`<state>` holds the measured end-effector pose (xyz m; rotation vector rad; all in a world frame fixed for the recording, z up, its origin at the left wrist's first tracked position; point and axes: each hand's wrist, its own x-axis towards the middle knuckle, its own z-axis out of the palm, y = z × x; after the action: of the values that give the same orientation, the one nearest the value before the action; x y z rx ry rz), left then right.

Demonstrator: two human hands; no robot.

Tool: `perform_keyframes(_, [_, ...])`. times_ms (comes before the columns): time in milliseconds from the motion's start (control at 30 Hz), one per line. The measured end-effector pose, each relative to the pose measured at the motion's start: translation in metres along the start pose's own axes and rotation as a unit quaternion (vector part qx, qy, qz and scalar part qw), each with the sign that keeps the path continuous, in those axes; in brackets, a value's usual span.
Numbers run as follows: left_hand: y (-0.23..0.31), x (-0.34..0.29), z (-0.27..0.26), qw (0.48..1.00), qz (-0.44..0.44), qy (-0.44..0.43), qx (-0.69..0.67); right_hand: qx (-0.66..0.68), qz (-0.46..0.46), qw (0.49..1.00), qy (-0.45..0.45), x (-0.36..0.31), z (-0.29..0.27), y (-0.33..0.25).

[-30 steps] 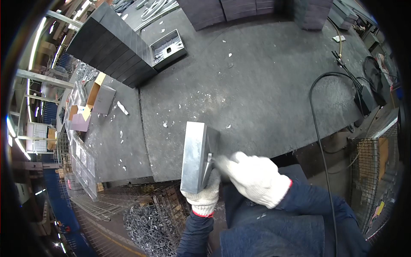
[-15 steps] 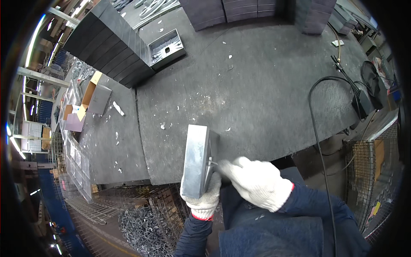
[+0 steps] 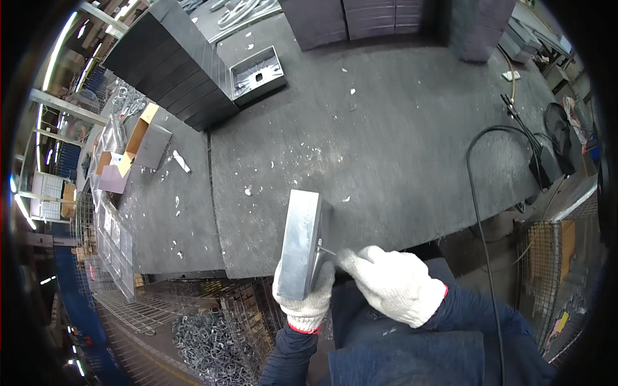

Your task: The person deburrs the edges of square metal housing components on a fabrication table using a hand file.

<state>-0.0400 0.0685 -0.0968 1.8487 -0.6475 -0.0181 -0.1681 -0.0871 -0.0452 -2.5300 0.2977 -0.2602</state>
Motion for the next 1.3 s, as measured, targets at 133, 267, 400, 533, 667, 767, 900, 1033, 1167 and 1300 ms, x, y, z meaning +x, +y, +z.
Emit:
perform_keyframes(133, [-0.009, -0.011, -0.003, 0.999, 0.002, -0.007, 0.041, -0.004, -0.017, 0.999, 0.030, 0.013, 0.004, 0.002])
perform_keyframes(267, [-0.004, -0.005, 0.000, 0.991, 0.078, 0.018, 0.107, 0.006, -0.002, 1.000, 0.004, 0.005, 0.006, 0.000])
perform_keyframes(400, [-0.013, -0.011, 0.013, 0.983, 0.059, 0.139, 0.104, 0.016, -0.027, 0.997, 0.068, 0.014, 0.010, 0.000])
perform_keyframes(533, [-0.013, -0.014, -0.012, 0.995, 0.009, 0.018, 0.093, 0.085, -0.028, 0.992, 0.090, -0.009, -0.005, 0.012])
perform_keyframes(667, [0.014, 0.013, -0.051, 0.989, 0.121, 0.055, 0.061, 0.122, -0.037, 0.985, 0.117, -0.019, -0.030, 0.007])
perform_keyframes(767, [0.068, 0.045, -0.063, 0.991, 0.108, 0.068, -0.040, 0.192, -0.056, 0.970, 0.138, -0.025, -0.039, 0.013])
perform_keyframes(900, [0.115, 0.108, -0.059, 0.991, 0.023, -0.093, 0.094, 0.189, -0.032, 0.969, 0.158, -0.033, -0.042, 0.017])
perform_keyframes(1033, [0.129, 0.140, -0.020, 0.962, -0.049, -0.237, 0.127, 0.127, 0.003, 0.982, 0.138, -0.034, -0.043, 0.025])
perform_keyframes(1167, [0.117, 0.161, 0.005, 0.946, -0.065, -0.292, 0.126, 0.094, 0.021, 0.987, 0.127, -0.037, -0.033, 0.034])
perform_keyframes(1300, [0.106, 0.176, 0.024, 0.933, -0.016, -0.296, 0.202, 0.070, 0.008, 0.988, 0.140, -0.030, -0.028, 0.039])
